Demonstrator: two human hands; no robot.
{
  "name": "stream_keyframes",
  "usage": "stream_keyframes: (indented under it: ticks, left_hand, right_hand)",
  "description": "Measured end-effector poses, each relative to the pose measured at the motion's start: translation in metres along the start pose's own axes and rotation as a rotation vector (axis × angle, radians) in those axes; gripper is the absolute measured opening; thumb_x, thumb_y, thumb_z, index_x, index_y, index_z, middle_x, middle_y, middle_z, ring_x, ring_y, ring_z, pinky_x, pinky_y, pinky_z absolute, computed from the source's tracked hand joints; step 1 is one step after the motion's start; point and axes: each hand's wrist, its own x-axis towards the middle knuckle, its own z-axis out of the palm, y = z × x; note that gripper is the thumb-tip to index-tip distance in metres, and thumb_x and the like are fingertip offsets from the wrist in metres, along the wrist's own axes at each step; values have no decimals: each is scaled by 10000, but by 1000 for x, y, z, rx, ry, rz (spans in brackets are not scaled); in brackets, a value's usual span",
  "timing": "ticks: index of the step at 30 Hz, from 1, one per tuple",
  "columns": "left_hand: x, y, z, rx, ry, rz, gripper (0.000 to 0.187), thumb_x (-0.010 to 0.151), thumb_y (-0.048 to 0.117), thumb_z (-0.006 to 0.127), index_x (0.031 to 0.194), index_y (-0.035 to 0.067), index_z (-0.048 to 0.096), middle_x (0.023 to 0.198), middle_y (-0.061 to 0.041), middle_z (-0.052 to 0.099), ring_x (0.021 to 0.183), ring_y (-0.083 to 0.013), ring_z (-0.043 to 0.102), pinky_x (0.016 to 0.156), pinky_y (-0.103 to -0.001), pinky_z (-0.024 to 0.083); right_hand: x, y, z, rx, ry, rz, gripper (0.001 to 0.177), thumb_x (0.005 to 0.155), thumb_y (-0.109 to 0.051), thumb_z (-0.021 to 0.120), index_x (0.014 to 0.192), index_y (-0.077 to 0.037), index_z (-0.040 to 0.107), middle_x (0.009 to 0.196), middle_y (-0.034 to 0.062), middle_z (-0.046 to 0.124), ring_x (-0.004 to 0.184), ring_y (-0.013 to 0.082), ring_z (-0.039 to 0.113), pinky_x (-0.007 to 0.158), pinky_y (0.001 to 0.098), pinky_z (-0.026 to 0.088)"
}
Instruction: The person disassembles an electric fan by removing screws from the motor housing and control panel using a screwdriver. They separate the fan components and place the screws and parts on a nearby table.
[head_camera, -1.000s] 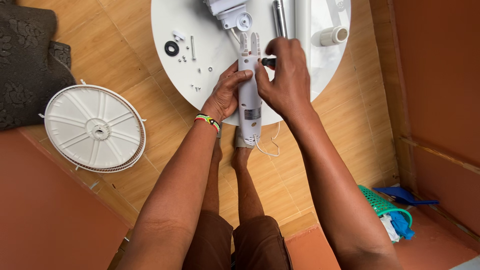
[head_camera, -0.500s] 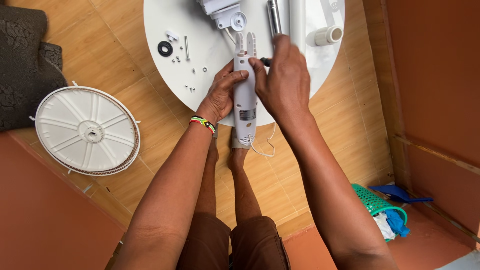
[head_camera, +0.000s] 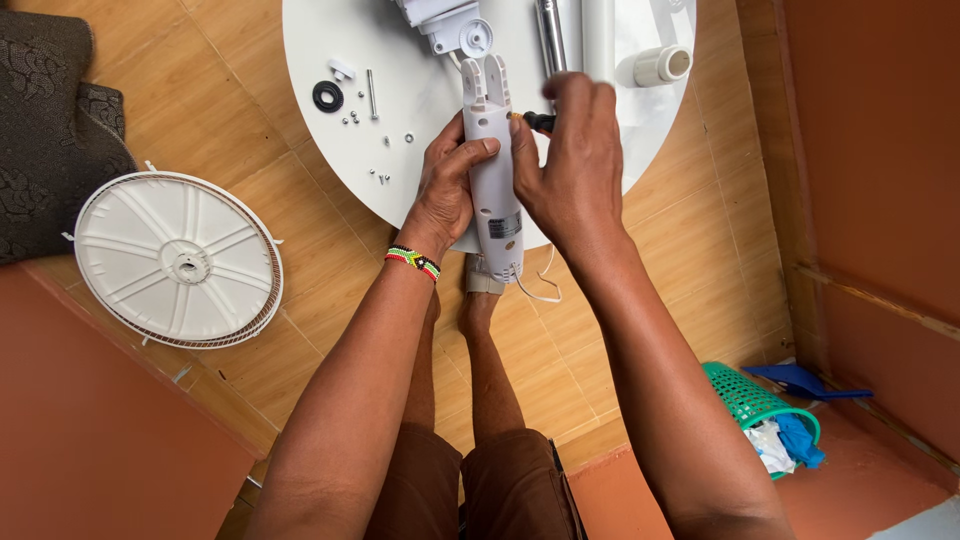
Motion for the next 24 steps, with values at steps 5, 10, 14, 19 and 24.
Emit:
stream_keyframes:
  ticks: [5,10,14,19,24]
  left_hand:
    - [-1,3,4,2,1,31,520,845,156,680,1328,-4,572,1136,-98,640,1091,-199,634,1023,-364,545]
    - [-2,6,6,16,17,48,502,843,140,664,1315,-12,584,1139,-93,642,1088,-189,627,1023,-347,535]
    - [-2,9,8,43,59,41,492,834,138,647,1295,-23,592,1110,-102,654,1062,-191,644,994,-339,558]
    - [-3,11,11,144,103,70,508,838,125,646,1308,-51,565,1100,-127,632,1024,-194,637,946,-339,566]
    - [-3,10,15,292,203,102,529,826,140,660,1299,-38,503,1103,-145,621,1002,-191,651,913,-342,594]
  right_hand:
    - [1,-2,0,-79,57,-64,264,988,11,700,1178,11,517,1085,158,590,926,247,673,763,377,537]
    - [1,-6,-2,34,81,-181,288,879,49,675,1119,11,521,1069,227,569,906,329,678,712,366,571]
    - [5,-7,-1,-66,-71,173,265,1046,-113,730,1138,22,521,984,160,638,768,301,666,624,413,507]
    - [3,0,-1,-72,23,-79,230,914,76,662,1103,8,549,990,153,620,881,272,650,726,407,530]
    - [1,6,-5,-50,65,-168,253,866,132,663,1061,-20,613,1010,126,618,930,298,640,783,420,528]
